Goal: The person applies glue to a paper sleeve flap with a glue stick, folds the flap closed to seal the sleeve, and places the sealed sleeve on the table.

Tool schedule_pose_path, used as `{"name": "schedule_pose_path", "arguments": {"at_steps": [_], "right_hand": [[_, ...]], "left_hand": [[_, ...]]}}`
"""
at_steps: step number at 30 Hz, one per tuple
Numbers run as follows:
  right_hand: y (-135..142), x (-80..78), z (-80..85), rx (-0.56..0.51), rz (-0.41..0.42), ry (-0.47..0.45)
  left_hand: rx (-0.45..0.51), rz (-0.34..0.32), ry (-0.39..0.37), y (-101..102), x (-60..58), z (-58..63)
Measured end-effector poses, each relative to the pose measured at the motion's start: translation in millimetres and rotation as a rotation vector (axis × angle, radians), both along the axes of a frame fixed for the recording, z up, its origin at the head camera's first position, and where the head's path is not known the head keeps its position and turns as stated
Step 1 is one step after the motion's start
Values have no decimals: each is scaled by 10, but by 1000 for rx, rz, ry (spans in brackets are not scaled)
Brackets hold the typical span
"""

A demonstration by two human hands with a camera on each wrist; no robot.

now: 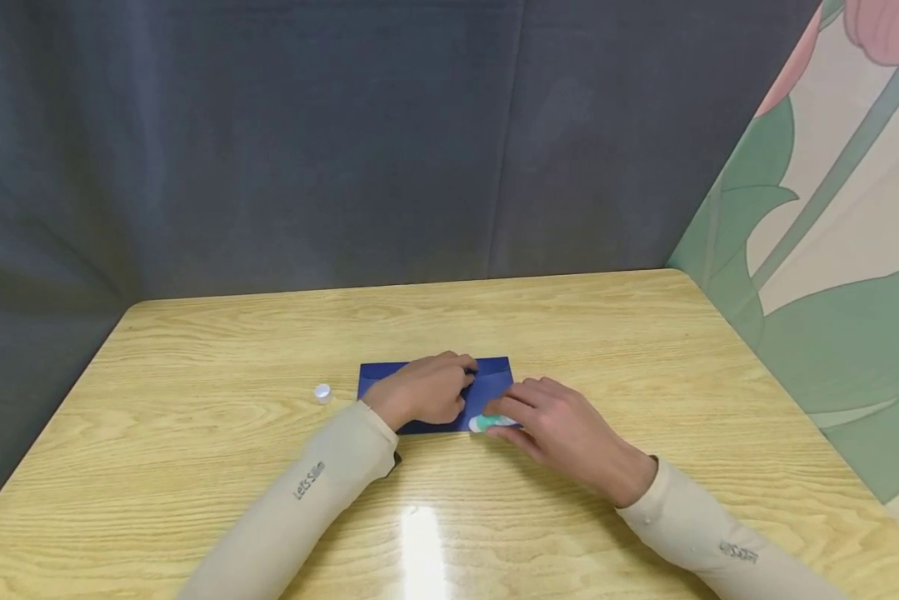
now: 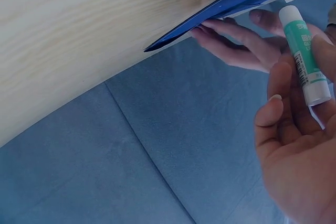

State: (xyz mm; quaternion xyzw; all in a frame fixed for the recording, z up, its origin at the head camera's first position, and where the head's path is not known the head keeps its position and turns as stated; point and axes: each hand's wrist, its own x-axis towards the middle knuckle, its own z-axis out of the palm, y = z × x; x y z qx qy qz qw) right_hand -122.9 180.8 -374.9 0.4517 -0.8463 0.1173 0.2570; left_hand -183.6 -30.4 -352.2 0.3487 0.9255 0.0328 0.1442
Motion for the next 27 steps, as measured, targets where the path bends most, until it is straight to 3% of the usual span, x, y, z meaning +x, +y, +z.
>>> {"name": "schedule_pose_path", "arguments": {"at_steps": [4, 10, 17, 22, 27], "right_hand": [[5, 2, -2, 6, 1, 8], [14, 9, -11, 30, -3, 18], [16, 15, -16, 45, -4, 7], [16, 22, -15, 45, 1, 11], [18, 19, -1, 44, -3, 17]], "left_hand": [[48, 10, -20, 71, -50, 14], [-103, -30, 55, 195, -107, -29], [-201, -4, 68, 318, -104, -58], [-198, 3, 46, 331, -88, -24], [-119, 56, -30, 250, -82, 36]]}}
